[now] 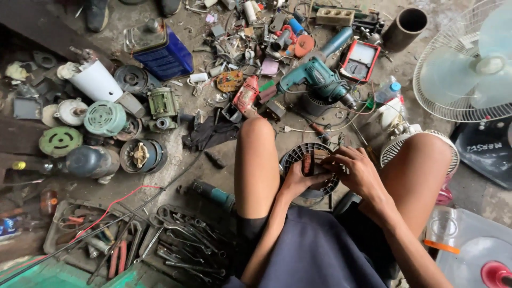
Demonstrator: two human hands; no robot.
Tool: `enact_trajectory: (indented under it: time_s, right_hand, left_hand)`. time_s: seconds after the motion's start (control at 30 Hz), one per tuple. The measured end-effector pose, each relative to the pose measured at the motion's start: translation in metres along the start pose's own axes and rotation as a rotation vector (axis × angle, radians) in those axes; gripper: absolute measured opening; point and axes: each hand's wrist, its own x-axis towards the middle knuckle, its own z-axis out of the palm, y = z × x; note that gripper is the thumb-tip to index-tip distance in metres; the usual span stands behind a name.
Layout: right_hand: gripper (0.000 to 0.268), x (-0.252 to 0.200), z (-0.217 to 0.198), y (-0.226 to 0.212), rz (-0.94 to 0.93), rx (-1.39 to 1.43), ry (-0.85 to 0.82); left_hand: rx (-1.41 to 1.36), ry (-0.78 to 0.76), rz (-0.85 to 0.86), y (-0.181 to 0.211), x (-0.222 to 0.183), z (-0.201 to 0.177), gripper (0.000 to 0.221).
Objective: Repairing the copper windings of an electric motor stator by hand on a workshop floor.
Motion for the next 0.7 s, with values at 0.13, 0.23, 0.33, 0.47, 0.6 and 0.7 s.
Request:
enact_trajectory:
  time_s: [0.13,0.23,0.33,0.47,0.6,0.7]
  right_hand:
    - [0.011,0.009,0.0,-0.007,-0.015,-0.009,0.001]
    - [0.01,0.021,0.011,-0.02,-0.05,0.016,0.009]
    - [0.012,0.023,0.003,-0.026,-0.108,-0.016,-0.023]
    - [0.009,0.014,0.004,-0.008,-0.044,0.003,0.022]
    - [0.012,0.025,0.019,-0.022,-0.09,0.008,0.067]
    - [0.01,0.013,-0.002,-0.015,-0.045,0.022,0.047]
  left_hand:
    - [0.035,-0.016,0.039,-0.02,0.006,-0.004,0.038]
    - [0.122,0.036,0.007,-0.065,0.021,-0.008,0.033]
    - [0.199,0.03,0.034,-0.052,0.018,-0.008,0.03]
    - [0.077,0.04,0.063,0.001,0.004,-0.001,0.033]
    - [0.162,0.039,0.035,-0.038,0.011,-0.008,0.032]
    - [0.064,0.027,0.043,0.051,-0.011,0.005,0.033]
